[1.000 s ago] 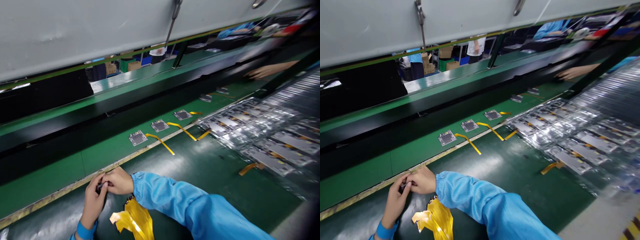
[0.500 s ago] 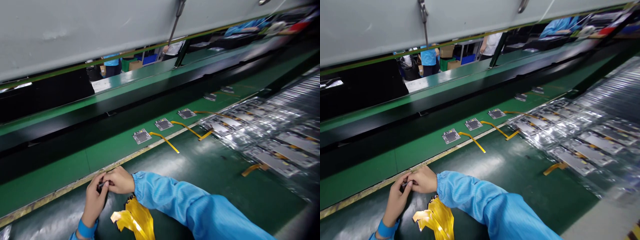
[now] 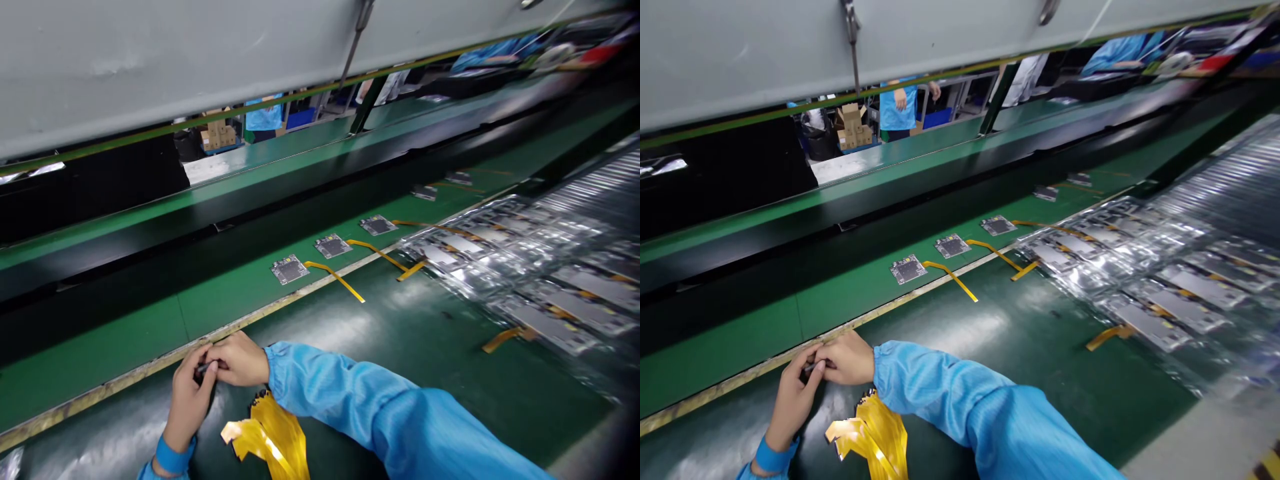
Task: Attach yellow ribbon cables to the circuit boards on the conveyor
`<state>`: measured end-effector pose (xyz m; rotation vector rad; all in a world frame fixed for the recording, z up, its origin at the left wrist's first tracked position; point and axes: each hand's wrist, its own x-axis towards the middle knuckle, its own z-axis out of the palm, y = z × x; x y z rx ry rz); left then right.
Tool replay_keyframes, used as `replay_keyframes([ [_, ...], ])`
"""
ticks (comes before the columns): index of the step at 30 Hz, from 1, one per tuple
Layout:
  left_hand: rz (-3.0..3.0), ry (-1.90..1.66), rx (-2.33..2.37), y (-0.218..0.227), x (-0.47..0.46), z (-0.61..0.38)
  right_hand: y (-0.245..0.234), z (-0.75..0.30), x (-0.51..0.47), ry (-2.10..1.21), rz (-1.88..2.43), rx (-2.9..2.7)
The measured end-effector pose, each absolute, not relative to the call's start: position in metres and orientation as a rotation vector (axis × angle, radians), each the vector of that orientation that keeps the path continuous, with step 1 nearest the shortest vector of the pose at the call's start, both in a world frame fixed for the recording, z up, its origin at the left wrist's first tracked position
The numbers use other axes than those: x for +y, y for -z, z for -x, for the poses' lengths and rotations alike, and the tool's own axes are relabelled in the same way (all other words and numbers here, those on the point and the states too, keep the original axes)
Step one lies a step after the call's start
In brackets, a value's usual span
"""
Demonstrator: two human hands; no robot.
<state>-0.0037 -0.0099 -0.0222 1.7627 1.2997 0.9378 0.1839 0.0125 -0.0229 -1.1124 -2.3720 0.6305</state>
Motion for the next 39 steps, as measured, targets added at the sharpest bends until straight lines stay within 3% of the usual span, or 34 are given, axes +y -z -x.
replay_keyframes([
  [39,-1.747,-0.932,1.321,0.0215,-0.0116,0.0018,0.0193,-0.1851,0.0122,-0.613,1.100,-2.395],
])
